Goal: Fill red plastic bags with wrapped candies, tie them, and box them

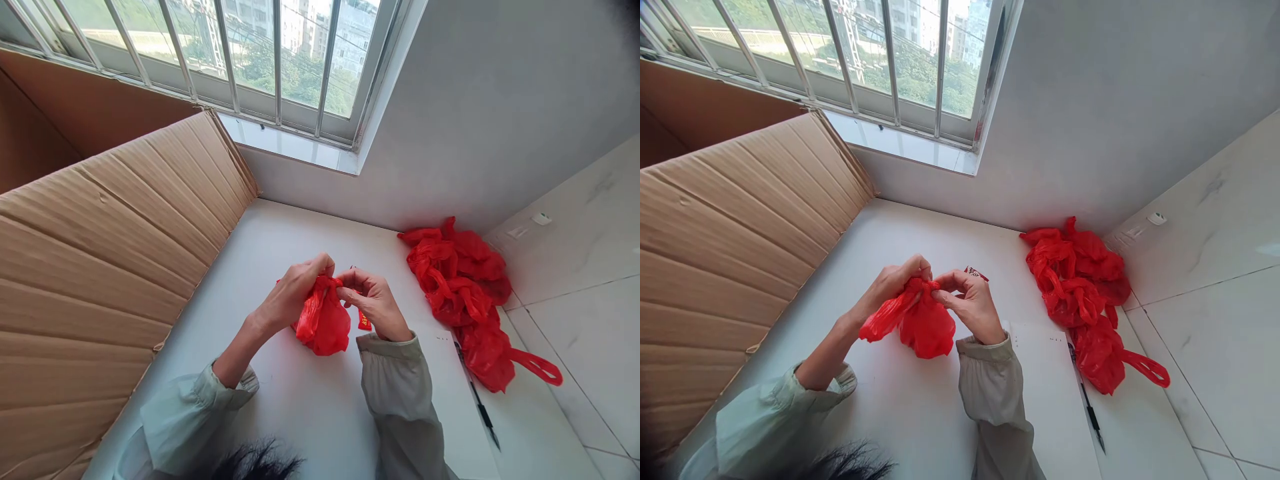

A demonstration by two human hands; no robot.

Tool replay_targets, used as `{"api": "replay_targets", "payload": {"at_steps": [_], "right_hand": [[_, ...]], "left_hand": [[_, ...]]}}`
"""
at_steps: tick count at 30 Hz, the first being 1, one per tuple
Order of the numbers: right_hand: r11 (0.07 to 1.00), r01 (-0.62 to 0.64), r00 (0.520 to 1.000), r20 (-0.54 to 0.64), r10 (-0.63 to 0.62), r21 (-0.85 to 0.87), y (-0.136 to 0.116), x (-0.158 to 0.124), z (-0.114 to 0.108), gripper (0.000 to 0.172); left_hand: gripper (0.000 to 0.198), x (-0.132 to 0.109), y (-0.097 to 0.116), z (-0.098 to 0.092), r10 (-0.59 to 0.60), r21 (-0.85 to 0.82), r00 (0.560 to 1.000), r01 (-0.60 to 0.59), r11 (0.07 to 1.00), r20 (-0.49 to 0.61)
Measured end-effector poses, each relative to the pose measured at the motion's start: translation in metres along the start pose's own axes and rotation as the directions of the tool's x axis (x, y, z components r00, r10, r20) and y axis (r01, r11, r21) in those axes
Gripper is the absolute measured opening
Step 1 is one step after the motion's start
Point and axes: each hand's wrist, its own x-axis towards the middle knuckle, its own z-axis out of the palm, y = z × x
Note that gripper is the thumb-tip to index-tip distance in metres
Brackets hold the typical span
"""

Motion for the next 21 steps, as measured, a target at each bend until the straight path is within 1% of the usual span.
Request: {"api": "replay_targets", "payload": {"at_steps": [2, 4, 6, 7, 8, 9, 11, 12, 13, 14, 15, 16, 17, 18, 19, 20, 21], "right_hand": [[0.999, 0.031, 0.999, -0.026, -0.030, 0.015, 0.002, 0.001, 0.003, 0.009], [0.997, 0.081, 0.995, -0.066, -0.081, -0.001, 0.002, 0.001, 0.006, 0.002], [0.983, 0.161, 0.977, -0.126, -0.172, -0.094, 0.001, 0.000, 0.010, 0.006], [0.960, 0.214, 0.957, -0.159, -0.244, -0.182, 0.000, 0.000, 0.011, 0.009], [0.915, 0.269, 0.923, -0.190, -0.334, -0.300, 0.000, 0.000, 0.013, 0.012], [0.844, 0.317, 0.877, -0.206, -0.435, -0.434, 0.001, 0.000, 0.015, 0.014], [0.652, 0.368, 0.772, -0.173, -0.611, -0.663, 0.002, 0.000, 0.017, 0.017], [0.574, 0.377, 0.736, -0.141, -0.662, -0.727, 0.004, 0.000, 0.019, 0.018], [0.531, 0.381, 0.721, -0.116, -0.683, -0.757, 0.005, 0.001, 0.020, 0.019], [0.527, 0.385, 0.727, -0.103, -0.679, -0.758, 0.005, 0.001, 0.021, 0.019], [0.557, 0.387, 0.746, -0.107, -0.658, -0.735, 0.005, 0.001, 0.021, 0.019], [0.609, 0.382, 0.772, -0.123, -0.624, -0.696, 0.005, 0.001, 0.022, 0.019], [0.665, 0.372, 0.799, -0.141, -0.585, -0.647, 0.004, 0.000, 0.022, 0.020], [0.712, 0.362, 0.822, -0.154, -0.549, -0.602, 0.003, 0.000, 0.023, 0.020], [0.738, 0.355, 0.835, -0.161, -0.526, -0.574, 0.001, -0.001, 0.023, 0.021], [0.738, 0.351, 0.839, -0.156, -0.521, -0.577, -0.001, -0.002, 0.023, 0.021], [0.709, 0.349, 0.834, -0.142, -0.534, -0.613, -0.002, -0.003, 0.023, 0.022]], "left_hand": [[0.009, 0.000, -0.002, -0.002, 0.003, -0.171, 0.997, 0.010, 0.985, 0.073], [0.010, 0.000, -0.005, -0.004, 0.005, -0.330, 0.989, 0.045, 0.943, 0.149], [0.011, 0.001, -0.008, -0.004, -0.011, -0.411, 0.978, 0.098, 0.906, 0.210], [0.012, 0.001, -0.008, -0.003, -0.032, -0.434, 0.970, 0.136, 0.891, 0.239], [0.013, 0.001, -0.008, -0.003, -0.057, -0.449, 0.962, 0.177, 0.876, 0.268], [0.013, 0.001, -0.007, -0.004, -0.080, -0.460, 0.953, 0.213, 0.862, 0.291], [0.012, 0.001, -0.003, -0.006, -0.118, -0.463, 0.943, 0.259, 0.848, 0.312], [0.012, 0.000, -0.001, -0.007, -0.130, -0.465, 0.939, 0.275, 0.842, 0.318], [0.011, 0.000, 0.002, -0.008, -0.135, -0.476, 0.937, 0.284, 0.832, 0.324], [0.010, 0.000, 0.004, -0.009, -0.132, -0.496, 0.934, 0.292, 0.818, 0.332], [0.008, -0.001, 0.006, -0.010, -0.129, -0.516, 0.933, 0.297, 0.804, 0.337], [0.006, -0.001, 0.008, -0.010, -0.126, -0.531, 0.934, 0.297, 0.794, 0.334], [0.008, -0.001, 0.009, -0.010, -0.124, -0.541, 0.938, 0.290, 0.789, 0.322], [0.015, -0.001, 0.011, -0.010, -0.125, -0.537, 0.945, 0.277, 0.797, 0.302], [0.022, 0.000, 0.013, -0.009, -0.130, -0.518, 0.953, 0.261, 0.815, 0.275], [0.028, 0.000, 0.014, -0.009, -0.136, -0.492, 0.960, 0.244, 0.836, 0.245], [0.032, 0.000, 0.015, -0.008, -0.140, -0.464, 0.967, 0.226, 0.857, 0.212]]}}
